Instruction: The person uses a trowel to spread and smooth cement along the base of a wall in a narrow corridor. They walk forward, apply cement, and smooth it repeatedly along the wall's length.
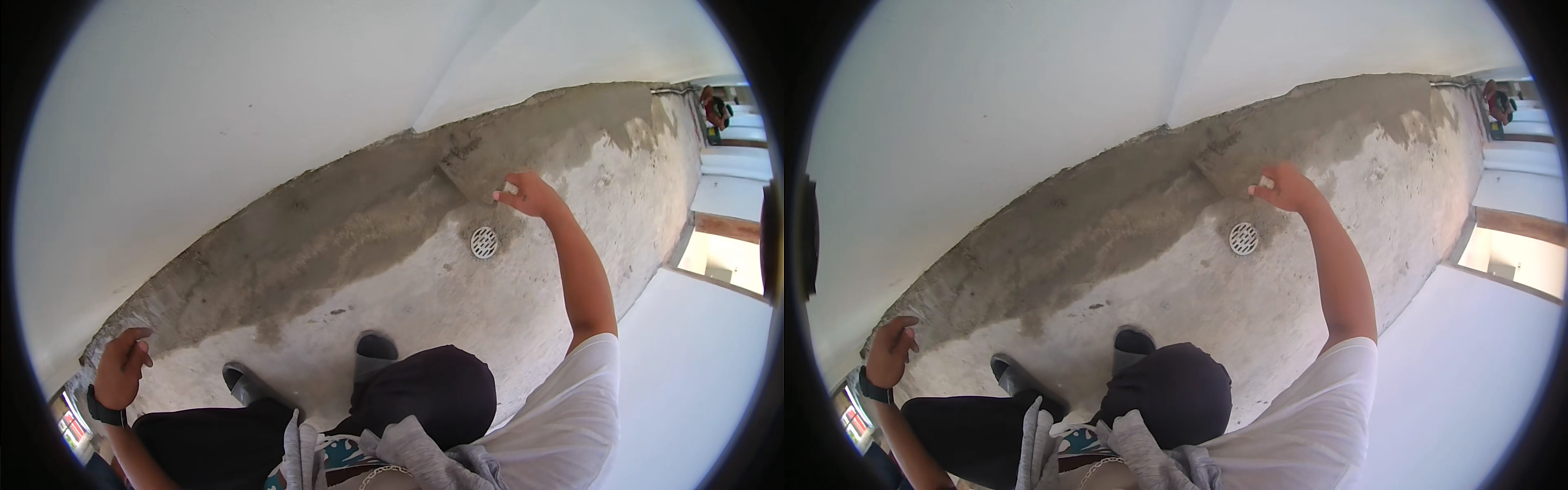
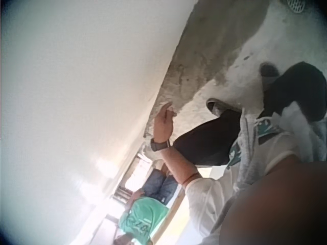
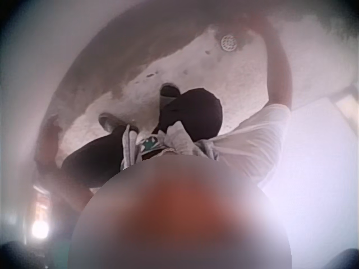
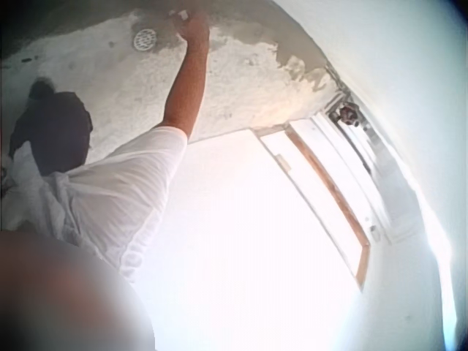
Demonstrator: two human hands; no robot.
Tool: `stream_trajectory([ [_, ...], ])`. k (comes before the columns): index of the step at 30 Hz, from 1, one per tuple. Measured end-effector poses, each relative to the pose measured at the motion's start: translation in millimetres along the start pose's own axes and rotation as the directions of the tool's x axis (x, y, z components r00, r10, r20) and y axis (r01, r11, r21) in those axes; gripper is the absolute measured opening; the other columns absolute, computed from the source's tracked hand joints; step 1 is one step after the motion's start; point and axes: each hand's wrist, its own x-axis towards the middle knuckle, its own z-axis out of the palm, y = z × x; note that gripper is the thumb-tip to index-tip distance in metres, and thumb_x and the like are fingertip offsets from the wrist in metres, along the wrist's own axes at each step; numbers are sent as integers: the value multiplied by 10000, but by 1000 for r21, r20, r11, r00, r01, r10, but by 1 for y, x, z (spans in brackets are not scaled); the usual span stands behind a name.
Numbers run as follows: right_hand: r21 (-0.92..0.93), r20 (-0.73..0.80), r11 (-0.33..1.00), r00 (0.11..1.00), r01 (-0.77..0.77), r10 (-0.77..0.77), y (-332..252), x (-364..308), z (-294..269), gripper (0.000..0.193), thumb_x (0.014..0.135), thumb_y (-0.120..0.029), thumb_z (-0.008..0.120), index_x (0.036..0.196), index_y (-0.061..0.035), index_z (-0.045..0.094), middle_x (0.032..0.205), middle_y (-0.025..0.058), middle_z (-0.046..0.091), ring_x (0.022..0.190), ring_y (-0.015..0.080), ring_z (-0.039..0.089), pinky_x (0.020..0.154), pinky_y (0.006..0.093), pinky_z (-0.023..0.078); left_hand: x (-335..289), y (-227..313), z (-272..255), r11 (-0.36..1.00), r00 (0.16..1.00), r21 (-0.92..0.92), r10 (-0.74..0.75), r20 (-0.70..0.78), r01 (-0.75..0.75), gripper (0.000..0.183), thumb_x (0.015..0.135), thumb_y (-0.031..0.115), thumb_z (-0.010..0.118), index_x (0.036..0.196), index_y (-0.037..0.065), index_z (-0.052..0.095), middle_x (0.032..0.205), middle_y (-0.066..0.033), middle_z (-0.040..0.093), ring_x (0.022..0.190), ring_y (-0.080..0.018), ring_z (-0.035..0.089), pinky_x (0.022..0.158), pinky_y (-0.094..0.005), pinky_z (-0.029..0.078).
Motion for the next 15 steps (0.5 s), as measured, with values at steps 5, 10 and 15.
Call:
stream_trajectory([
  [5,-58,126,994,989,90,-82,7,-15,34,455,858,-456,770,1095,-69,737,897,236,714,906,420,686,797,483,529,7,1,2,1000,1000,12,15,-3,-15,293,1041,174,523,1227,-2,666,698,-60,652,569,-114,542,572,-291,442],
  [10,-74,11,997,1000,6,-5,50,-2,7,459,855,-473,771,1060,-64,732,879,241,704,898,425,684,791,495,531,7,6,2,1000,1000,1,3,-10,-3,293,1045,185,526,1219,-2,669,699,-59,652,572,-112,545,575,-287,444],
  [15,-235,-143,970,989,-67,33,74,18,-31,477,848,-469,783,1079,-54,735,807,210,689,774,409,658,736,464,524,8,12,4,1000,1000,-11,12,0,-12,299,1045,205,537,1216,-4,666,708,-67,663,583,-117,565,591,-288,457],
])
